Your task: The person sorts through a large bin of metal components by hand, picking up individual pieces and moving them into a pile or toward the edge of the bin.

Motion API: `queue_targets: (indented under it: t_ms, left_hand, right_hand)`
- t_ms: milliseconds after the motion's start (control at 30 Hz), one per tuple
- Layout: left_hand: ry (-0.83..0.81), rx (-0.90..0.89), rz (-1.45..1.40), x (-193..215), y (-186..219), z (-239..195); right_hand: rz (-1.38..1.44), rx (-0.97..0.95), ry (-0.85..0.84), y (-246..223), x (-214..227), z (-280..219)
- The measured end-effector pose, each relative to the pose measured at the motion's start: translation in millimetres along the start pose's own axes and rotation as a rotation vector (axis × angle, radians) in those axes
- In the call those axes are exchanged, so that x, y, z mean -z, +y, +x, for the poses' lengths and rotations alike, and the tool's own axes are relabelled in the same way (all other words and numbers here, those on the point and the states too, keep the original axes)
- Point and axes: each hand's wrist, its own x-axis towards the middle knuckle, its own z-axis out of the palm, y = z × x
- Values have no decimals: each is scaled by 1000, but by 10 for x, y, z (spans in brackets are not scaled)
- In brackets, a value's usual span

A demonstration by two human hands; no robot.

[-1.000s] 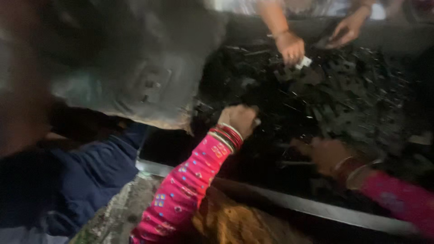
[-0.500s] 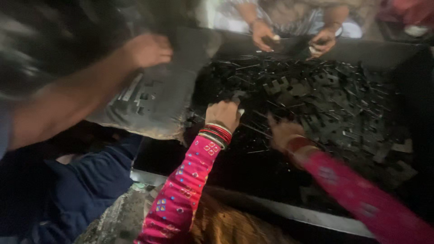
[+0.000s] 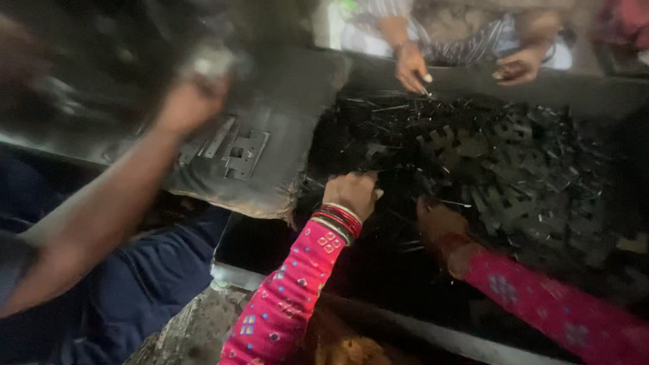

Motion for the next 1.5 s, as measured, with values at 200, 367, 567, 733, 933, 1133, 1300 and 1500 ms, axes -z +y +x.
queue_targets:
  t_ms: [200, 367, 567, 733, 933, 1133, 1300, 1500]
  left_hand:
    - [64, -27, -19, 158, -92, -49]
    - [-65, 31, -45, 244, -95, 11]
    - [-80, 15, 25, 227, -47, -56]
    - [-128, 4, 10, 169, -21, -4]
    - [-117, 4, -12, 101, 93, -37]
    - [-151, -32, 60, -64, 137, 1]
    - [-139, -75, 2, 55, 170, -43]
    - [-290, 16, 51, 39, 220, -68]
  right_hand:
    - [110, -252, -281, 98, 509, -748]
    - [-130, -177, -474, 503, 438, -1388]
    - [-102, -200, -432, 538, 635, -1846]
    - [-26, -175, -333, 309, 913, -1647]
    - [-211, 235, -249, -359, 16, -438]
    - [-592, 742, -288, -510, -304, -601]
    - [-25, 162, -249, -551, 158, -1076]
    - [-40, 165, -593, -102, 642, -1727]
